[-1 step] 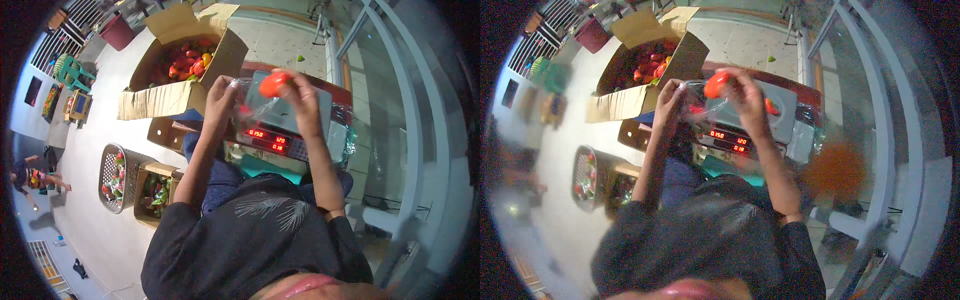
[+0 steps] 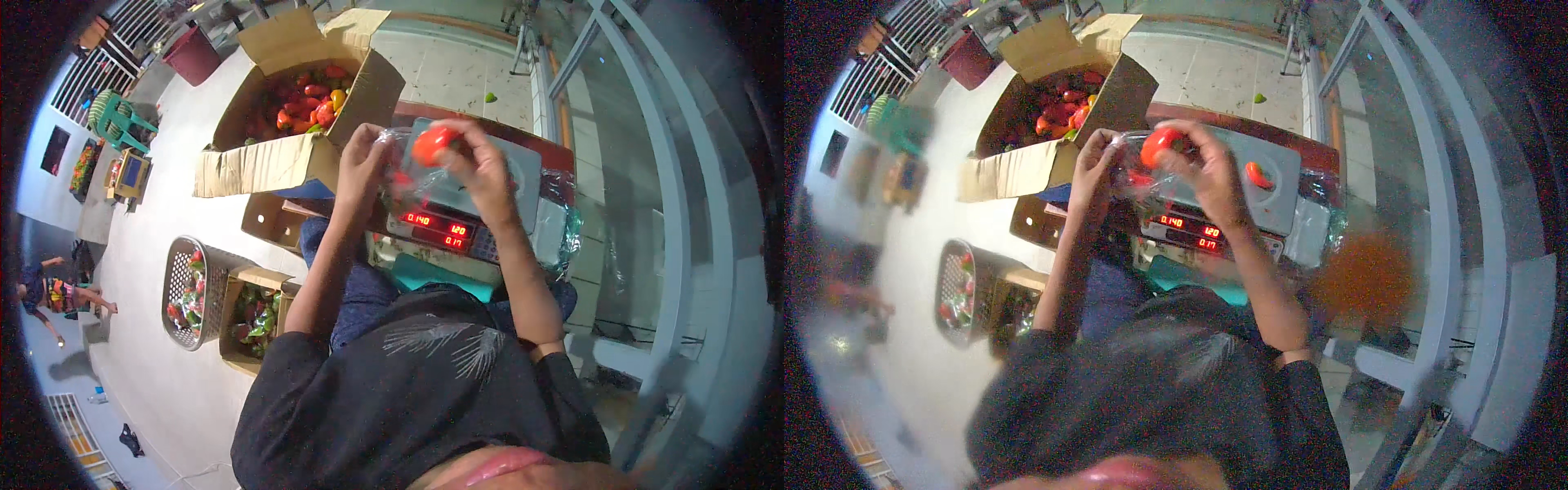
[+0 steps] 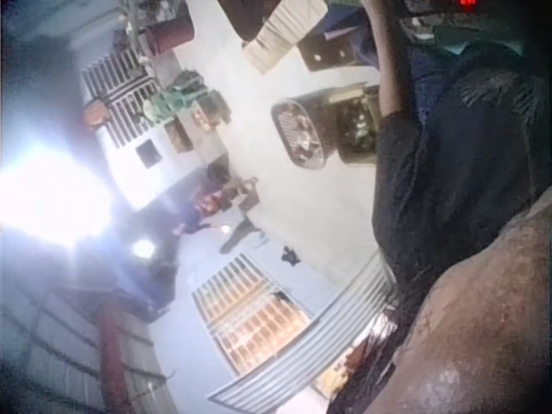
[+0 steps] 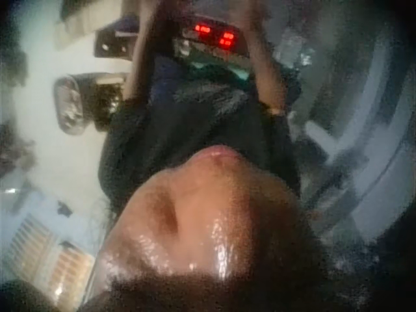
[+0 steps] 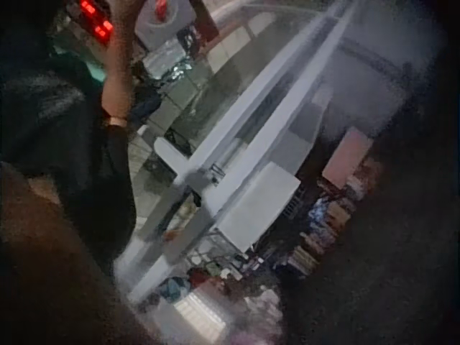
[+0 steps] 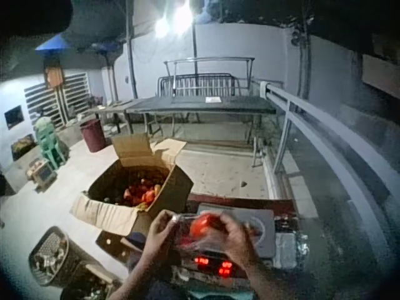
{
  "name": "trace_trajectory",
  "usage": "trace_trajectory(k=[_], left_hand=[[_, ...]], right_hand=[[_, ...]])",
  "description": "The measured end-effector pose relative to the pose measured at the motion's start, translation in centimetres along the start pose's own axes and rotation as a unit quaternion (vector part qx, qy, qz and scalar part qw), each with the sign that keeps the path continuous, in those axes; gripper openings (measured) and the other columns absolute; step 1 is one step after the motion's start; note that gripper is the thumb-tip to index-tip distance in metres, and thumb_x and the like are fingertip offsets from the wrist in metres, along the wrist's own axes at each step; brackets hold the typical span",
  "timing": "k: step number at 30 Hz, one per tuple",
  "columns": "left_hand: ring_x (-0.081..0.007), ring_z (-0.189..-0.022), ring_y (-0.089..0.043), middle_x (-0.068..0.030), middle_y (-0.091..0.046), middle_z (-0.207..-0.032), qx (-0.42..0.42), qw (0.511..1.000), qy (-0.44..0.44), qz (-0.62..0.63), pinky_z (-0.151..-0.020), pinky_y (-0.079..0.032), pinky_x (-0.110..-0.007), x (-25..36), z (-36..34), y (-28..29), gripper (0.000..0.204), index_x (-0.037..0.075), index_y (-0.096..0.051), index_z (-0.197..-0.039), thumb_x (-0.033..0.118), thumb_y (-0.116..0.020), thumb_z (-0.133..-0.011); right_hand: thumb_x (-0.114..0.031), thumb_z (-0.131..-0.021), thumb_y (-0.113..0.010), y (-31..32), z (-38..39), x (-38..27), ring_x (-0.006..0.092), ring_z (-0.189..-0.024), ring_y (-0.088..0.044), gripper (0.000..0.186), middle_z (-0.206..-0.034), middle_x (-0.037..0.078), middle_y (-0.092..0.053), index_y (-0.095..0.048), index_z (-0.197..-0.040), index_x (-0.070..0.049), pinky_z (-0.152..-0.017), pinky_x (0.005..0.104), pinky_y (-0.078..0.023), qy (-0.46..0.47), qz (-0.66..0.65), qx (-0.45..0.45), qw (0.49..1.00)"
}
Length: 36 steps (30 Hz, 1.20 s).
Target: The person sits on the floor and repeatedly picks bell peppers from a cardboard box. They place the peppers onto a digital scale to weigh them, then transfer them into small plastic bags. The person ties the bags closed and places them into a basket.
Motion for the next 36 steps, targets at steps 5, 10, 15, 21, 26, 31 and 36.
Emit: trace_trajectory(k=[5,10,15,21,26,31,36], left_hand=[[-0.0078,-0.072,-0.049,-0.0016,-0.053,-0.078,0.027,0.991,-0.107,-0.076,-0.065,-0.043,-0.025,2.9,0.1,-1.6,0.009,0.002,-0.051,-0.091,0.010,-0.054,-0.089],[-0.0092,-0.074,-0.050,-0.0049,-0.053,-0.076,0.068,0.984,-0.121,-0.113,-0.067,-0.043,-0.026,2.2,1.3,-1.9,0.010,0.000,-0.051,-0.091,0.008,-0.055,-0.086],[-0.0109,-0.077,-0.050,-0.0057,-0.052,-0.080,0.035,0.985,-0.120,-0.119,-0.071,-0.043,-0.025,2.3,2.6,-4.5,0.009,0.000,-0.049,-0.093,0.007,-0.053,-0.088],[-0.0068,-0.086,-0.051,-0.0003,-0.051,-0.085,-0.027,0.999,-0.030,0.026,-0.075,-0.042,-0.022,-2.7,1.8,-5.7,0.010,0.003,-0.049,-0.098,0.010,-0.052,-0.093],[-0.0051,-0.063,-0.044,0.0028,-0.047,-0.073,0.053,0.998,-0.038,0.015,-0.056,-0.038,-0.021,-0.3,0.4,-1.7,0.010,0.007,-0.051,-0.092,0.017,-0.051,-0.092],[-0.0038,-0.061,-0.045,0.0045,-0.049,-0.073,0.021,0.992,0.057,0.115,-0.051,-0.036,-0.019,-2.8,-0.2,-1.0,0.009,0.010,-0.051,-0.094,0.018,-0.053,-0.092],[-0.0045,-0.060,-0.046,0.0032,-0.049,-0.073,-0.021,0.985,0.059,0.161,-0.050,-0.037,-0.019,-2.8,-1.5,-4.2,0.012,0.009,-0.050,-0.093,0.021,-0.054,-0.093]], right_hand=[[-0.011,-0.081,-0.069,-2.1,1.2,4.7,0.0131,-0.095,-0.059,0.033,-0.102,0.006,-0.064,-0.058,-0.110,-0.001,-0.088,0.0278,-0.045,-0.048,-0.037,-0.016,0.998],[-0.011,-0.083,-0.066,-2.5,1.2,5.5,0.0196,-0.095,-0.061,0.026,-0.099,0.011,-0.064,-0.056,-0.106,-0.001,-0.085,0.0316,-0.046,0.001,0.032,0.037,0.999],[-0.019,-0.090,-0.053,-2.6,3.5,8.2,0.0307,-0.089,-0.059,0.024,-0.092,0.014,-0.059,-0.053,-0.106,-0.001,-0.078,0.0403,-0.046,0.065,0.238,0.087,0.965],[-0.021,-0.090,-0.053,-2.3,4.3,5.8,0.0331,-0.087,-0.058,0.030,-0.093,0.017,-0.060,-0.054,-0.110,0.001,-0.077,0.0409,-0.045,0.180,0.320,0.152,0.918],[-0.020,-0.091,-0.056,-0.2,3.4,6.9,0.0175,-0.086,-0.062,0.025,-0.092,0.011,-0.066,-0.063,-0.101,0.001,-0.074,0.0296,-0.048,-0.097,-0.040,-0.001,0.994],[-0.016,-0.089,-0.057,11.7,2.5,8.8,0.0199,-0.083,-0.064,0.026,-0.094,0.014,-0.066,-0.060,-0.112,-0.004,-0.075,0.0321,-0.051,-0.058,0.238,0.163,0.956],[-0.018,-0.082,-0.062,12.3,4.2,20.4,0.0411,-0.117,-0.044,0.049,-0.131,0.022,-0.045,-0.050,-0.130,-0.014,-0.100,0.0463,-0.037,-0.125,0.551,0.006,0.825]])
Point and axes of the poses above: each hand's wrist, its own z-axis away from the middle knuckle, its own y-axis out of the back of the hand, x = y × z, the point moved 10 cm from there along -z, towards the middle knuckle
